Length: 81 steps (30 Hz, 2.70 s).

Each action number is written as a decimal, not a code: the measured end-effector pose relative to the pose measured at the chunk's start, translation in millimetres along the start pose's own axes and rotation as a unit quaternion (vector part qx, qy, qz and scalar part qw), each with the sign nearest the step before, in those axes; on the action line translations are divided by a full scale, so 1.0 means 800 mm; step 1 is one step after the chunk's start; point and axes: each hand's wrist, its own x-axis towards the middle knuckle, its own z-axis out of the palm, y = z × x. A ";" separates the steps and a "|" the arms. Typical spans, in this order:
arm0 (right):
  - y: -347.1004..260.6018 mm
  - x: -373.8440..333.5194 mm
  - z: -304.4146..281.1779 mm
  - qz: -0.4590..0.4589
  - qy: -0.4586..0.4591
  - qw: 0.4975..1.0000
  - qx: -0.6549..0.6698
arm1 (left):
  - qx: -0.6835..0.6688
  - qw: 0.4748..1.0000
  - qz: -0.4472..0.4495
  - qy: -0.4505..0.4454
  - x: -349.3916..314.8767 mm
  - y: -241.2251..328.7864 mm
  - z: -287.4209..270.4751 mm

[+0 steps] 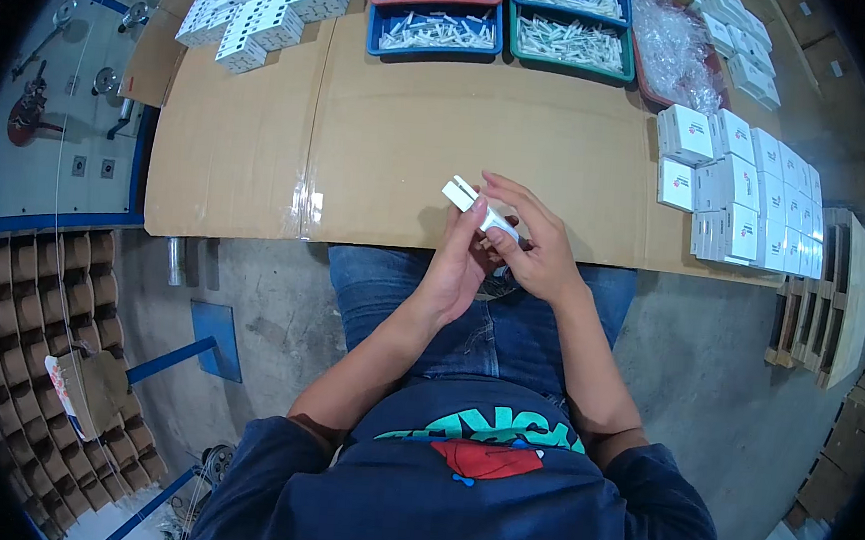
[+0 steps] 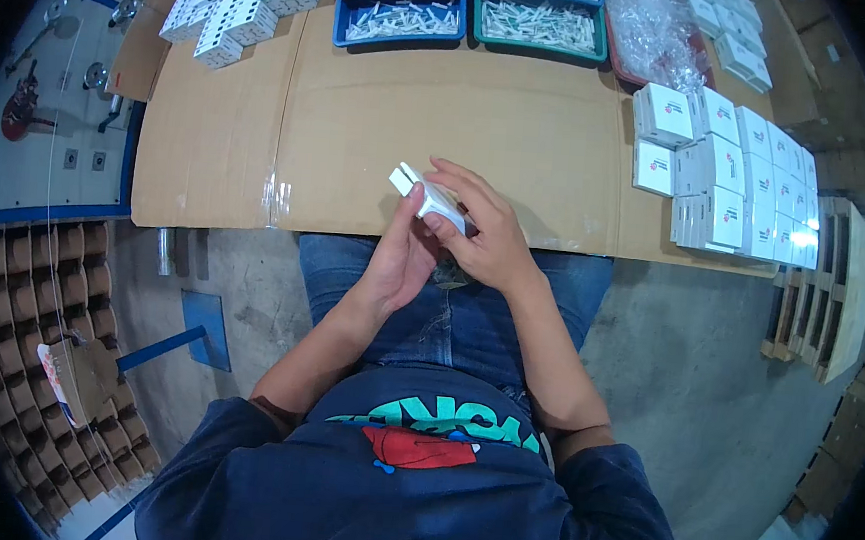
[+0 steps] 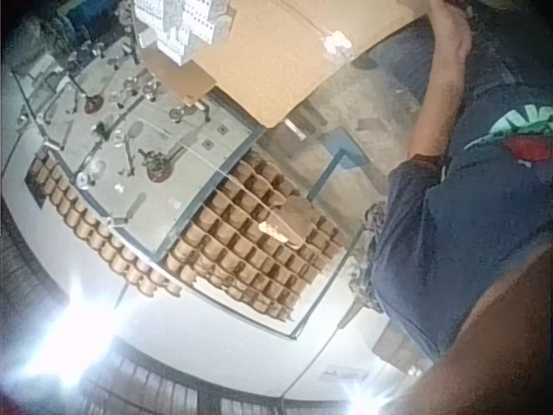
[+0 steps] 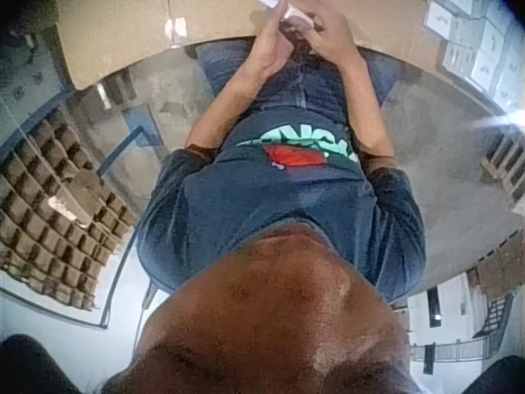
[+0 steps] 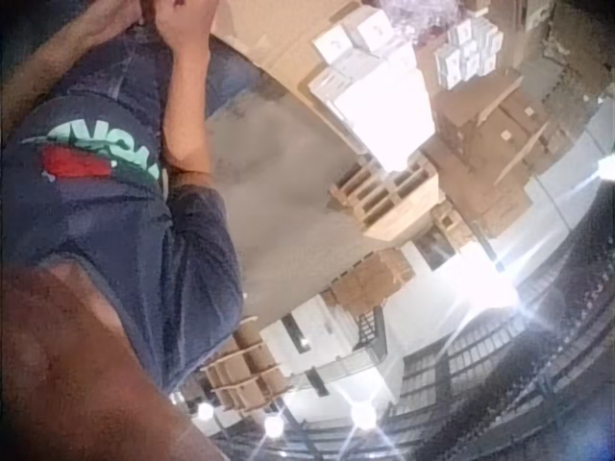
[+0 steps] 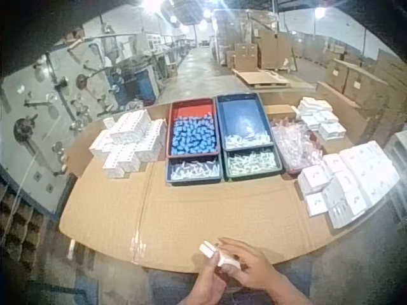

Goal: Assembling small industrial electronic modules by inserting components into housings and packaging them.

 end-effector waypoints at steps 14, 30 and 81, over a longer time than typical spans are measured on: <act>0.008 -0.002 0.000 -0.050 -0.021 0.998 -0.021 | 0.041 0.999 -0.021 -0.001 -0.008 -0.005 0.021; 0.011 0.000 0.000 -0.086 0.006 0.996 -0.002 | 0.004 1.000 0.010 0.003 -0.004 -0.019 0.025; 0.009 -0.008 -0.020 0.058 -0.058 0.996 0.046 | 0.187 0.965 0.174 0.057 0.011 -0.018 -0.007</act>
